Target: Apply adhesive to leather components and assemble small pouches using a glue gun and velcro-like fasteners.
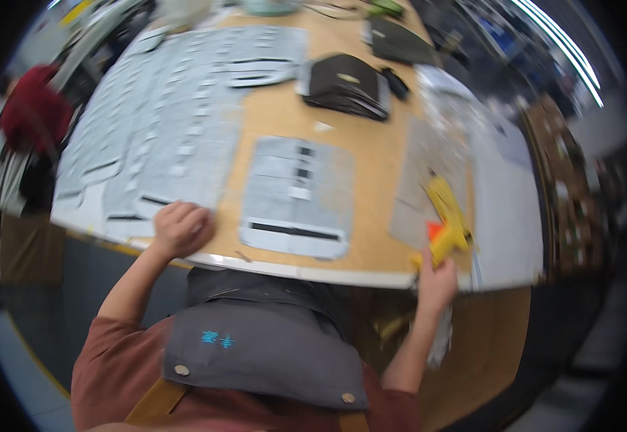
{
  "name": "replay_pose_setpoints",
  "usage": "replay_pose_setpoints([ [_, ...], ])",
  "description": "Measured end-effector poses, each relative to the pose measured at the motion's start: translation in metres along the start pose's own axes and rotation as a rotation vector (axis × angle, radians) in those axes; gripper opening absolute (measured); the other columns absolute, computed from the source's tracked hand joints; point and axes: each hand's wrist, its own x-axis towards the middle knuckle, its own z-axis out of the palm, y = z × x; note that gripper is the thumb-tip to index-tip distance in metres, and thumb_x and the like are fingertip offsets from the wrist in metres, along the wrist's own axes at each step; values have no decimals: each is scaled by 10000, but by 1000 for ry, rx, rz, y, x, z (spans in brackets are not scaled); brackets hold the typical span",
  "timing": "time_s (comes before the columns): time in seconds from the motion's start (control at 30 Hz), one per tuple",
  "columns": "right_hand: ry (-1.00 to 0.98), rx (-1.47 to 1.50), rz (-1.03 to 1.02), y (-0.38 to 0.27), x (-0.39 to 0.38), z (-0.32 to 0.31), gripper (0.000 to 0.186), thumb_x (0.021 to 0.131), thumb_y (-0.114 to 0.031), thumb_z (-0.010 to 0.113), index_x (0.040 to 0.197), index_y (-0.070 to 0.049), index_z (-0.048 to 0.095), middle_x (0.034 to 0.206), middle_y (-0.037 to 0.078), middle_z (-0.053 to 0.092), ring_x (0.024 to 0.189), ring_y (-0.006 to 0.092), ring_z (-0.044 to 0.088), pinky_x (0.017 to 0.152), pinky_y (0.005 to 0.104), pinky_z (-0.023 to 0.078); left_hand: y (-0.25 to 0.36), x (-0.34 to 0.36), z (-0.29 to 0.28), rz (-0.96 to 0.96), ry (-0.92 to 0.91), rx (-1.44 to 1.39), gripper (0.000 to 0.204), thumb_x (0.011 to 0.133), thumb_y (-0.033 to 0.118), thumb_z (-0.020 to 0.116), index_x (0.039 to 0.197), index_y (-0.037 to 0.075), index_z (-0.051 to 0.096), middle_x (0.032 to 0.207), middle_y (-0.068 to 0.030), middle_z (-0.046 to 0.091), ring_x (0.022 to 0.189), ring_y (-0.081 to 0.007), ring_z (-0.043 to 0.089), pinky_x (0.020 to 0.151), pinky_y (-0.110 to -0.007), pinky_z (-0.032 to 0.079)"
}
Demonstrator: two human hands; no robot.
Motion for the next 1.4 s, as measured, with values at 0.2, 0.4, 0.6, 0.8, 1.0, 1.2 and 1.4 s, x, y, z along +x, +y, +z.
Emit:
replay_pose_setpoints([
  [0.2, -156, -43, -73, -31, 32, -4, 617, 832, -525, 737, 1095, 31, 695, 1049, 207, 726, 1004, 366, 692, 872, 451, 519, 28, -21, -12, 150, 133, 32, 149, 739, 156, 771, 860, 135, 686, 698, 19, 576, 551, -141, 539, 459, -278, 406],
  [0.4, -353, 664, 148, 11, 65, 15, 409, 889, -304, 694, 1195, -61, 575, 710, 50, 577, 605, 179, 621, 488, 285, 476, 109, -24, 22, 252, 33, -475, 121, 866, 199, 736, 914, 111, 668, 743, 16, 565, 587, -140, 567, 503, -288, 470],
  [0.6, -166, 1111, 106, 22, 28, 11, 280, 928, -276, 661, 1113, -92, 557, 731, 12, 562, 550, 126, 568, 438, 228, 412, 122, -25, 25, 27, -57, -711, 145, 942, 227, 661, 980, 87, 662, 830, -48, 642, 715, -228, 655, 571, -350, 517],
  [0.8, -276, 1659, 95, -26, -17, -17, 203, 975, -226, 646, 1089, -82, 558, 837, 13, 571, 788, 121, 580, 732, 272, 505, 141, 6, 38, -159, -290, -992, 397, 966, 315, 631, 1273, 69, 579, 1045, -160, 702, 921, -371, 678, 790, -430, 542],
  [1.0, -937, 2098, -305, -114, -58, -31, 204, 1009, -207, 614, 912, -73, 495, 846, 3, 501, 859, 123, 543, 867, 315, 468, 169, 23, 71, -100, -396, -1101, 618, 966, 345, 645, 1473, 81, 411, 1176, -144, 674, 1114, -346, 633, 911, -408, 508],
  [1.2, -1273, 2321, -361, -157, -74, -27, 237, 992, -191, 641, 866, -85, 472, 787, -10, 444, 764, 112, 527, 841, 333, 471, 134, -19, 55, -214, -746, -1015, 314, 978, 309, 628, 1143, 44, 666, 978, -153, 715, 939, -331, 687, 831, -405, 524],
  [1.4, -1205, 2416, -459, -155, -71, -30, 252, 974, -202, 667, 847, -98, 476, 777, -24, 456, 722, 110, 525, 837, 341, 465, 74, -127, 42, -586, -643, -609, 276, 969, 306, 596, 1094, 77, 686, 1051, -151, 705, 1001, -343, 665, 859, -407, 518],
])
